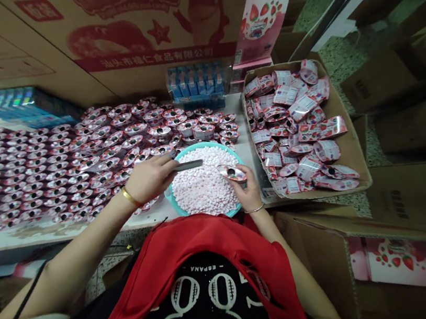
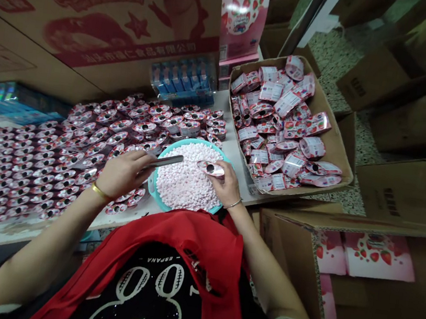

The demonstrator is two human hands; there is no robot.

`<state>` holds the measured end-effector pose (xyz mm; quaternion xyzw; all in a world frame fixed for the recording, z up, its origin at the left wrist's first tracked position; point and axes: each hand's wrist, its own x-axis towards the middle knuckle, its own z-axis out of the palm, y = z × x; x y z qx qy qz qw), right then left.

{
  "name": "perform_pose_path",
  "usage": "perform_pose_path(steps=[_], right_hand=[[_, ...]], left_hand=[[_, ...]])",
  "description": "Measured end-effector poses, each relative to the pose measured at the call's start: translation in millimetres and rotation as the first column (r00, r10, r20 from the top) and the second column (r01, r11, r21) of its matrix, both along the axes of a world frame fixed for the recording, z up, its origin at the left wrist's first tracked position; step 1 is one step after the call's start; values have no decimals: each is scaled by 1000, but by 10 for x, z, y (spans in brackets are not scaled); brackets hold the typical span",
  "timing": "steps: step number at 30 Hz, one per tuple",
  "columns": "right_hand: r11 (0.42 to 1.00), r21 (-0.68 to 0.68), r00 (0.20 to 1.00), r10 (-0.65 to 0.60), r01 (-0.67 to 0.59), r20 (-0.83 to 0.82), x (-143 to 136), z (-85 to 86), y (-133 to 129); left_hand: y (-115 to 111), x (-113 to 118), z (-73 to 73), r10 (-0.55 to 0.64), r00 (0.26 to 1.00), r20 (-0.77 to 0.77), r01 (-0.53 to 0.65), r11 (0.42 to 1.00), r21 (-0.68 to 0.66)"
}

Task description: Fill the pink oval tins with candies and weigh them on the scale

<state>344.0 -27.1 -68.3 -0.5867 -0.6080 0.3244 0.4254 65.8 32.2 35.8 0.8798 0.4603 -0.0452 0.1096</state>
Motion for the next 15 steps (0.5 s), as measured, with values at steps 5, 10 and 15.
perform_pose_path(steps=[5, 10, 15], right_hand=[[979, -195, 977, -103, 66, -189, 40, -187, 160], [970, -243, 966, -35, -29, -256, -183, -264, 147], [956, -270, 954, 30, -114, -298, -401, -211, 107]], left_hand=[[-80, -347, -776, 48, 999, -17, -49, 996, -74], [-196, 26, -1309, 31, 987, 157, 4, 976, -216], [-208, 242, -1506, 158, 954, 256, -71, 946, -318]])
